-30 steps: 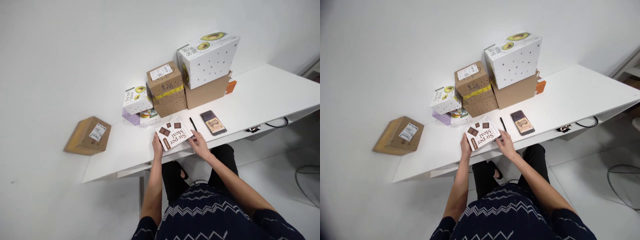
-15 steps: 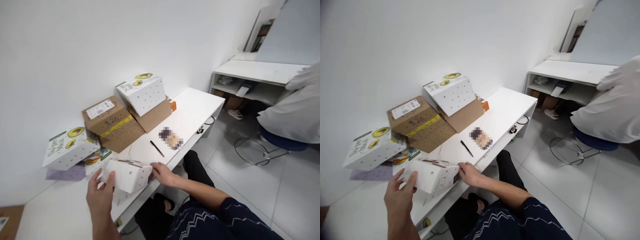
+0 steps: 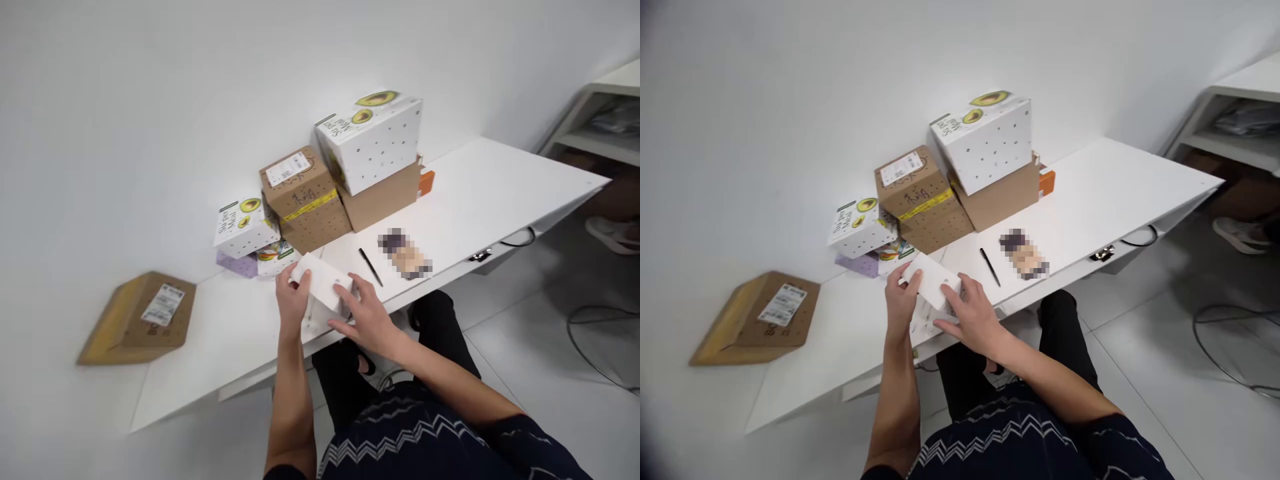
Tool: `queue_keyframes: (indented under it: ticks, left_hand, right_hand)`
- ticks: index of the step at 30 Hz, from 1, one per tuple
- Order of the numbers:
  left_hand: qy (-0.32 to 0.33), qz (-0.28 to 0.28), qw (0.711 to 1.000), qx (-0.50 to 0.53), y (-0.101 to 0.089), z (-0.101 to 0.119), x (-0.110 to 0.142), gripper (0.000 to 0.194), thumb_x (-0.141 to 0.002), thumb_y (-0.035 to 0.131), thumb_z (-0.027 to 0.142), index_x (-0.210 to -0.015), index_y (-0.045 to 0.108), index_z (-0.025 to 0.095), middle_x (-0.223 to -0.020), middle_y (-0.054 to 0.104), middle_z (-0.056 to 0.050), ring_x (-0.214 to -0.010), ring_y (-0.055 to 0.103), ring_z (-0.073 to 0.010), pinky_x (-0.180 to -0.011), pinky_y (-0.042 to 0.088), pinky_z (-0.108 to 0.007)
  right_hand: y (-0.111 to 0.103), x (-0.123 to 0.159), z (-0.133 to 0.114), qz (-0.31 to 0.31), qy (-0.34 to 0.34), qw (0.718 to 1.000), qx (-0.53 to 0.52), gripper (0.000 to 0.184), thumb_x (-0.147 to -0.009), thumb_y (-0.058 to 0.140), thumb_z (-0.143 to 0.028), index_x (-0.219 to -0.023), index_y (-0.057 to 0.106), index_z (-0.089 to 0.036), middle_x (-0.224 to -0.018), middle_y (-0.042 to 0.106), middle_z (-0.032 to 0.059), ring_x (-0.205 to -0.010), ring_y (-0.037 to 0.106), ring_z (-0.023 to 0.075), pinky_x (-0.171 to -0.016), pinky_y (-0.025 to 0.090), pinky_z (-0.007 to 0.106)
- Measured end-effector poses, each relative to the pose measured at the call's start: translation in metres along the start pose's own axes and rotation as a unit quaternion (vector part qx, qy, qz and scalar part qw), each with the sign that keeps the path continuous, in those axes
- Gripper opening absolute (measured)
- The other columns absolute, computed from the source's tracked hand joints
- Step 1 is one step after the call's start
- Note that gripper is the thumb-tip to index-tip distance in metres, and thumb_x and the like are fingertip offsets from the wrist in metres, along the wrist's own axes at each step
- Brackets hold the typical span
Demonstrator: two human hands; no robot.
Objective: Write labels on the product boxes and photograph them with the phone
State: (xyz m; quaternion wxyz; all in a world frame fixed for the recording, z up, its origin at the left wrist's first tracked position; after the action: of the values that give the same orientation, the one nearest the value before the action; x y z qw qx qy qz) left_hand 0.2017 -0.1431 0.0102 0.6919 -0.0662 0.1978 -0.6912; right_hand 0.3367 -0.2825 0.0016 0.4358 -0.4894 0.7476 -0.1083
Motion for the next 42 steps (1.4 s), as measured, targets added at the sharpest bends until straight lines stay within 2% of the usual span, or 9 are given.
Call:
queue_keyframes:
  ticks: [6, 9, 11, 15, 17, 19, 27, 35, 42]
  left_hand:
    - [0.0, 0.017, 0.999, 0.034, 0.002, -0.006, 0.0, 0.048, -0.073, 0.069, 0.044, -0.113, 0.06, 0.018, -0.115, 0.057, -0.011, -0.078, 0.061, -0.0148, -0.065, 0.051, -0.027]
    - [0.0, 0.002, 0.997, 0.076, 0.001, -0.018, 0.004, 0.059, -0.08, 0.061, 0.051, -0.129, 0.048, 0.021, -0.111, 0.059, -0.01, -0.069, 0.06, -0.0117, -0.062, 0.051, -0.026]
    - [-0.001, 0.019, 0.997, 0.081, -0.004, -0.035, 0.012, 0.058, -0.085, 0.053, 0.054, -0.133, 0.043, 0.023, -0.114, 0.059, -0.01, -0.08, 0.063, -0.0144, -0.073, 0.052, -0.03]
    - [-0.083, 0.068, 0.994, 0.031, -0.014, -0.081, 0.037, 0.053, -0.089, 0.044, 0.055, -0.129, 0.048, 0.021, -0.134, 0.051, -0.013, -0.124, 0.048, -0.0222, -0.101, 0.041, -0.037]
    - [-0.127, 0.052, 0.99, 0.043, -0.012, -0.098, 0.049, 0.055, -0.089, 0.044, 0.055, -0.131, 0.047, 0.02, -0.139, 0.047, -0.014, -0.129, 0.044, -0.0229, -0.103, 0.04, -0.036]
    - [-0.142, 0.031, 0.987, 0.061, -0.009, -0.104, 0.057, 0.057, -0.088, 0.049, 0.054, -0.133, 0.045, 0.019, -0.138, 0.048, -0.014, -0.127, 0.047, -0.0225, -0.1, 0.042, -0.035]
    - [-0.145, -0.006, 0.989, 0.013, -0.003, -0.096, 0.054, 0.058, -0.084, 0.06, 0.04, -0.136, 0.045, 0.019, -0.136, 0.049, -0.013, -0.116, 0.055, -0.0191, -0.095, 0.045, -0.029]
    - [-0.154, -0.003, 0.987, 0.052, 0.0, -0.106, 0.049, 0.054, -0.083, 0.059, 0.031, -0.133, 0.044, 0.019, -0.129, 0.053, -0.013, -0.109, 0.059, -0.0173, -0.09, 0.049, -0.03]
    - [-0.167, 0.01, 0.986, 0.023, 0.004, -0.095, 0.052, 0.052, -0.083, 0.059, 0.029, -0.131, 0.044, 0.02, -0.121, 0.058, -0.013, -0.102, 0.061, -0.0182, -0.081, 0.051, -0.028]
  right_hand:
    - [0.01, -0.005, 0.002, 0.023, 0.015, 0.998, 0.064, 0.042, -0.083, 0.061, -0.034, -0.122, 0.053, -0.019, -0.125, 0.043, 0.0183, -0.108, 0.048, 0.0314, -0.087, 0.049, 0.049]
    - [0.004, -0.012, 0.016, 0.039, 0.047, 0.998, 0.02, 0.042, -0.083, 0.059, -0.035, -0.121, 0.053, -0.019, -0.12, 0.047, 0.0175, -0.108, 0.049, 0.0307, -0.088, 0.048, 0.049]
    - [0.0, -0.016, 0.032, 0.057, 0.114, 0.99, -0.056, 0.045, -0.082, 0.059, -0.04, -0.121, 0.051, -0.019, -0.115, 0.051, 0.0156, -0.106, 0.051, 0.0287, -0.087, 0.049, 0.047]
    - [0.014, -0.01, 0.065, 0.063, 0.329, 0.903, -0.271, 0.054, -0.078, 0.059, -0.053, -0.119, 0.046, -0.02, -0.1, 0.059, 0.0079, -0.083, 0.057, 0.0196, -0.073, 0.053, 0.037]
    - [0.028, 0.0, 0.073, 0.06, 0.397, 0.847, -0.348, 0.057, -0.077, 0.058, -0.057, -0.118, 0.041, -0.021, -0.096, 0.06, 0.0051, -0.078, 0.057, 0.017, -0.069, 0.053, 0.034]
    - [0.039, 0.011, 0.076, 0.054, 0.422, 0.823, -0.377, 0.059, -0.076, 0.057, -0.058, -0.12, 0.039, -0.022, -0.093, 0.06, 0.0035, -0.077, 0.058, 0.0163, -0.068, 0.053, 0.033]
    - [0.017, 0.045, 0.092, -0.07, 0.352, 0.918, -0.166, 0.052, -0.083, 0.052, -0.056, -0.117, 0.06, -0.018, -0.113, 0.052, 0.0122, -0.085, 0.059, 0.0188, -0.086, 0.048, 0.039]
    - [0.013, 0.021, 0.082, -0.113, 0.34, 0.933, -0.048, 0.042, -0.089, 0.04, -0.054, -0.087, 0.059, -0.016, -0.082, 0.06, 0.0088, -0.074, 0.056, 0.0216, -0.068, 0.043, 0.034]
    - [0.023, 0.017, 0.08, -0.058, 0.346, 0.933, -0.074, 0.04, -0.086, 0.044, -0.043, -0.115, 0.056, -0.019, -0.101, 0.056, 0.0112, -0.083, 0.057, 0.0233, -0.071, 0.047, 0.037]
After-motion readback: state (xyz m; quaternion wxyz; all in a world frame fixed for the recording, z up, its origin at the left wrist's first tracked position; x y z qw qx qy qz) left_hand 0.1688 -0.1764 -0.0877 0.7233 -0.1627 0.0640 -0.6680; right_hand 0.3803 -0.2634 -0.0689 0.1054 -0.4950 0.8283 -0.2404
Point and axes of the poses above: each hand's wrist, its own x-axis away from the middle knuckle, its own y-axis out of the palm, z = x × y, the point moved 4 cm from there along -x, towards the middle knuckle
